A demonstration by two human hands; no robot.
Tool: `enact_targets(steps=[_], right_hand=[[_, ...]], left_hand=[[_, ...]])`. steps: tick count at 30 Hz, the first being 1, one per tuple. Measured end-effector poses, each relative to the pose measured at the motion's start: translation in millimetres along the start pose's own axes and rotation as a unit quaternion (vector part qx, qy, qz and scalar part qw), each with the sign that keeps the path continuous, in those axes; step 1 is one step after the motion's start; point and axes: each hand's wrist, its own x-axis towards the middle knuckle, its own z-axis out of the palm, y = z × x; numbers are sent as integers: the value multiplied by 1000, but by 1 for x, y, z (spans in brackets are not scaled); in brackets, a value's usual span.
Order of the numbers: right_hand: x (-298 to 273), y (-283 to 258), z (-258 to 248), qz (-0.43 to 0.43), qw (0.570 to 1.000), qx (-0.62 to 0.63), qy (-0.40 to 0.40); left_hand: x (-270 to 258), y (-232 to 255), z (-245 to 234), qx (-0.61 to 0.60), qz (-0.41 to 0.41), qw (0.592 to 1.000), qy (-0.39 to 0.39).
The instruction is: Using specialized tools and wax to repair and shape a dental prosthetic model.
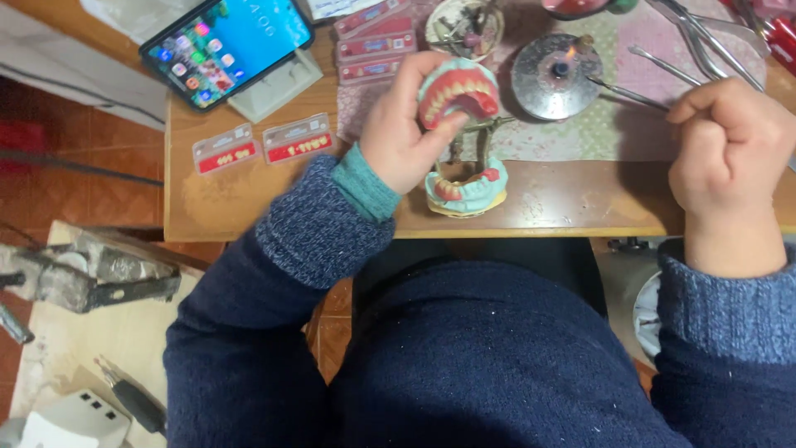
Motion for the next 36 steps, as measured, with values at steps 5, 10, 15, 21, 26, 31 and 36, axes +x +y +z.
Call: enact_targets(steps=[5,10,15,21,26,31,36], right_hand=[[-4,0,0,89,995,44,-8],[9,-21,-2,36,999,13,-17],[7,-15,1,57,994,-89,-6],[-25,10,7,-25,996,-84,25],[-26,-98,29,-216,970,-95,58],[-10,-206,100,-381,908,92,-147],[23,-274,165,-331,922,-27,-198]], left_hand=[[-4,2,-5,19,49,998,-17],[-5,4,-5,66,81,994,-14],[-4,-3,-12,90,59,993,-48],[-59,19,-57,168,68,980,81],[-136,6,-131,113,-25,957,266],[-178,0,-173,161,-65,918,357],[-186,-16,-182,286,-34,896,338]])
